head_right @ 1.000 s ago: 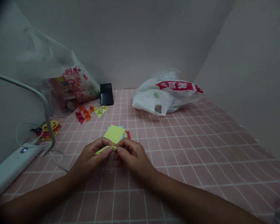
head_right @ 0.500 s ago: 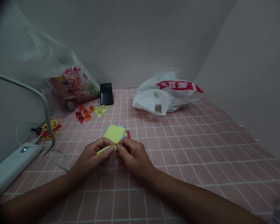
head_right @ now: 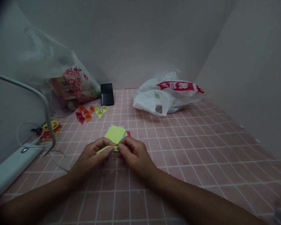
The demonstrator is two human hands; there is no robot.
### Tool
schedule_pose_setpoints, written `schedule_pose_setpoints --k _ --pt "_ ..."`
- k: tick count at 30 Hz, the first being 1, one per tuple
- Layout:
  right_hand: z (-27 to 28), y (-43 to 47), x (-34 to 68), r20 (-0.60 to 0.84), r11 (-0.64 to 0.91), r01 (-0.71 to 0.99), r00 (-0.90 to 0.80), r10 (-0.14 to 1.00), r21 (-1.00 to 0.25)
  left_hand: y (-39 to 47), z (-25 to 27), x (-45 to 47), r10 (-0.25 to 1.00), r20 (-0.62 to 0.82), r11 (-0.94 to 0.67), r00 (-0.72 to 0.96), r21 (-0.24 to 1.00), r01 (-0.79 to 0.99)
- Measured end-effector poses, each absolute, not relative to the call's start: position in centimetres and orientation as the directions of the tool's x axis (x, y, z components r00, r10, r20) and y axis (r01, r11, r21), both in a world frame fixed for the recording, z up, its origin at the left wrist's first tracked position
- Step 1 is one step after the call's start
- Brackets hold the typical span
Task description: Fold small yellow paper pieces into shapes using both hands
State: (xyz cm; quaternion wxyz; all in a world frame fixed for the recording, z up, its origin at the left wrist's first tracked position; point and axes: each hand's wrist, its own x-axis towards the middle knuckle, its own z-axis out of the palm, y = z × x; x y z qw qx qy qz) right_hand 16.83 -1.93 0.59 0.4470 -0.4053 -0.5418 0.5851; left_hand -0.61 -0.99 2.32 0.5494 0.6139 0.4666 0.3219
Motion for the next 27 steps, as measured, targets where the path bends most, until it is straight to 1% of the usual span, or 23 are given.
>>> schedule_pose_setpoints --k 6,10,15,17,21,27 --pt "1.02 -2.07 16.55 0.01 0.015 0.019 -0.226 0.974 -1.0 -1.02 2.32 -0.51 0.915 -0.129 0.058 0.383 0.98 0.19" --pt "1.12 -2.04 16.53 0.006 0.007 0.006 -0.218 0.976 -1.0 -0.99 2.33 -0.47 0.914 -0.123 0.059 0.387 0.983 0.173" --pt "0.89 -1.94 16.63 0.033 0.046 0.051 -0.236 0.971 -0.998 -0.97 2.3 -0.47 0.925 -0.074 -0.015 0.372 0.973 0.231" --pt "0.86 -1.97 16.67 0.04 0.058 0.078 -0.221 0.975 -0.995 -1.0 2.22 -0.45 0.924 -0.081 0.003 0.373 0.979 0.206" --pt "0.91 -2.08 16.67 0.055 0.073 0.082 -0.198 0.979 -0.994 -1.03 2.02 -0.41 0.924 -0.112 0.066 0.367 0.988 0.137" --pt "0.85 -2.18 16.65 0.058 0.076 0.086 -0.194 0.979 -0.993 -1.12 2.08 -0.46 0.929 -0.093 0.041 0.357 0.988 0.149"
